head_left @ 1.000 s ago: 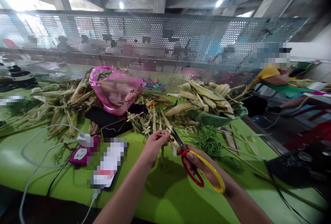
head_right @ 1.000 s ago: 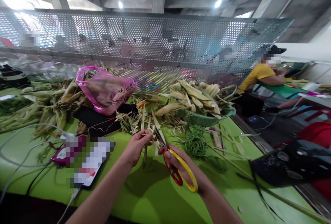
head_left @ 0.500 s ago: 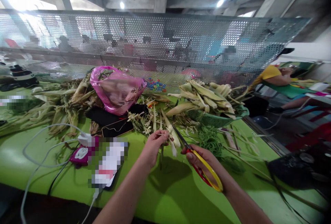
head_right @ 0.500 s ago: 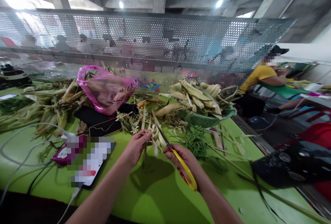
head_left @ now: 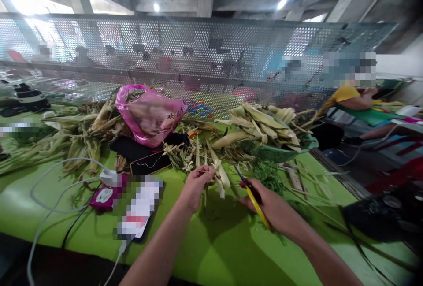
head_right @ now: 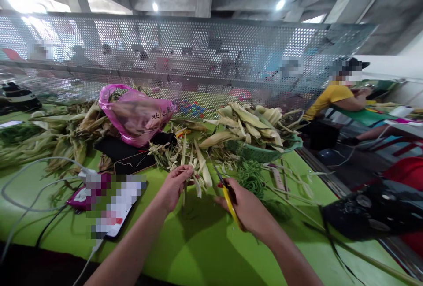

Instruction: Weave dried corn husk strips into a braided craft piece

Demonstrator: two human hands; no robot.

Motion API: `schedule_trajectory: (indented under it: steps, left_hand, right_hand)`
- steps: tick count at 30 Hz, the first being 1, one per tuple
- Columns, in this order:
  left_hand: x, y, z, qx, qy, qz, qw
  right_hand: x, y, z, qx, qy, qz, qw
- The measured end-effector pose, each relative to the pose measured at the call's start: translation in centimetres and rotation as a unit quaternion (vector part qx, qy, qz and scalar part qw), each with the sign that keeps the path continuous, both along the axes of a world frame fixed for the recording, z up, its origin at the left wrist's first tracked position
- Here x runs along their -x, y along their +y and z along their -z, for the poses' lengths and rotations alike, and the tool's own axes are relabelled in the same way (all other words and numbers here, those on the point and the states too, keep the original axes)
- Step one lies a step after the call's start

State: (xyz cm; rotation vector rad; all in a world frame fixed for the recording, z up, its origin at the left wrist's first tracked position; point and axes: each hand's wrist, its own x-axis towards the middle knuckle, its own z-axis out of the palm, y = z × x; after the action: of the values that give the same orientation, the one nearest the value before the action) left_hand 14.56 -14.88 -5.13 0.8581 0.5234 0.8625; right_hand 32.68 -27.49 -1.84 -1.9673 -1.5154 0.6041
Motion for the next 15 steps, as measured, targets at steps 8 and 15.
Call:
schedule_trajectory:
  steps: [8,15]
  left_hand:
    - [-0.5,0.0,-0.1,-0.078,0.077,-0.063,0.992]
    - [-0.6,-0.4,-0.4,-0.209,0.152,-0.102,0.961]
  right_hand:
    - [-1.6,0.9,0.2,-0.027,-0.300,0.065,0.951]
    - [3.4,4.1,-1.0,-0.124,0.115,0.029,0.985]
